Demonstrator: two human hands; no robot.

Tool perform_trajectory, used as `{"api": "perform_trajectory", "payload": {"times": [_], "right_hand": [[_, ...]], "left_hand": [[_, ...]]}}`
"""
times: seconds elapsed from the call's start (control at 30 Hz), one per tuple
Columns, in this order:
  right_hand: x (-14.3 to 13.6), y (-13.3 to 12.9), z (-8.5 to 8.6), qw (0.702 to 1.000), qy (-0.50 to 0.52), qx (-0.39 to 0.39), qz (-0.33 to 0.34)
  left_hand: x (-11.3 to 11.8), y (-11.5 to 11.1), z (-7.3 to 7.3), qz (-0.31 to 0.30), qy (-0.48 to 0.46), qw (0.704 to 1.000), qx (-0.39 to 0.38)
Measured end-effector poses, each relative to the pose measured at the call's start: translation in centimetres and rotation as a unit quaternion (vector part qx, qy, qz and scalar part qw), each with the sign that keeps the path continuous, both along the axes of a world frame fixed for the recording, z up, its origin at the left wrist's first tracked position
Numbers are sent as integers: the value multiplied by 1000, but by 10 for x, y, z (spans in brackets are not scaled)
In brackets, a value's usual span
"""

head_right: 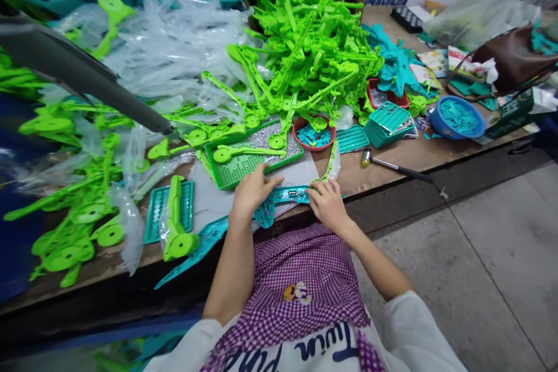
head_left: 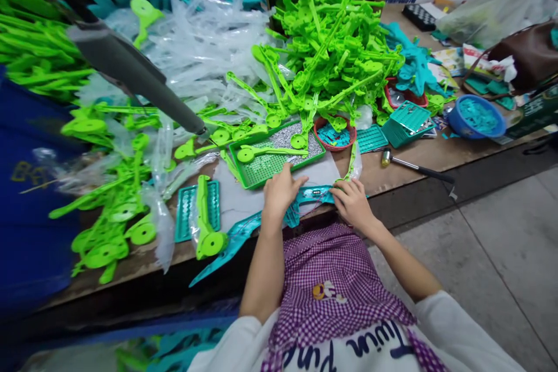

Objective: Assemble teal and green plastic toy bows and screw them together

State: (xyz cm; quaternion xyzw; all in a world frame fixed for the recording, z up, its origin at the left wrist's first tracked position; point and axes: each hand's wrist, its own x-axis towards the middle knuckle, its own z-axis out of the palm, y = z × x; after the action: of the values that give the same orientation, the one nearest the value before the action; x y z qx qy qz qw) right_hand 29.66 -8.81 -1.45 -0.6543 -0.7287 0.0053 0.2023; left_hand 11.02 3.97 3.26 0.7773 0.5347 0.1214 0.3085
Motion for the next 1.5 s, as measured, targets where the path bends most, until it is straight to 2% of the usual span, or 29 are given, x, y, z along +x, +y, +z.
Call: {"api": "perform_trajectory", "payload": {"times": [0.1, 0.2, 0.27, 0.37, 0.43, 0.5, 0.57, 0.67, 0.73, 0.83, 1.0, 1.1, 1.2, 1.27, 1.3, 1.37, 1.43, 1.5], "right_hand": [[0, 0, -1, 1000, -6, 6, 0], [0, 0, -1, 1000, -5, 10, -3], [-1, 0, -1, 1000, -2, 12, -5], [-1, 1, 1, 1000, 4, 8, -10], [-2, 1, 2, 1000, 6, 3, -14], [-3, 2, 2, 1000, 4, -1, -17], [-3, 2, 3, 1000, 1, -9, -18], [-4, 3, 5, 1000, -1, -21, -18], [-4, 3, 6, 1000, -1, -24, -17], [-3, 3, 7, 999, 6, -28, -17], [-2, 4, 9, 999, 15, -38, -15], [-1, 5, 10, 999, 14, -42, -12], [-2, 5, 11, 999, 15, -46, -13], [-2, 5, 11, 999, 17, -49, -17], [-2, 5, 11, 998, 18, -51, -18], [-3, 5, 11, 998, 19, -56, -20], [-3, 5, 12, 998, 20, -62, -22], [-3, 5, 13, 997, 21, -67, -25]], "left_hand": [[10, -8, -8, 8, -7, 1000, -3], [8, -9, -15, 8, -112, 993, -26], [-1, -8, -20, 18, -204, 978, -45], [-23, -11, -28, 76, -298, 950, -55], [-36, -17, -27, 116, -304, 945, -29], [-39, -24, -23, 118, -280, 952, 30], [-30, -32, -17, 50, -251, 963, 85], [-6, -43, -12, -114, -157, 971, 139], [8, -47, -13, -171, -76, 968, 167], [13, -48, -17, -179, -4, 965, 192], [3, -40, -17, -190, 12, 963, 193], [2, -32, -15, -197, -62, 966, 155], [3, -22, -11, -148, -172, 968, 112], [4, -16, -6, -132, -206, 966, 87], [5, -14, -4, -150, -202, 964, 83], [5, -11, 0, -227, -143, 958, 103], [5, -12, 2, -304, -32, 940, 153], [2, -15, 3, -341, 70, 916, 200]]}}
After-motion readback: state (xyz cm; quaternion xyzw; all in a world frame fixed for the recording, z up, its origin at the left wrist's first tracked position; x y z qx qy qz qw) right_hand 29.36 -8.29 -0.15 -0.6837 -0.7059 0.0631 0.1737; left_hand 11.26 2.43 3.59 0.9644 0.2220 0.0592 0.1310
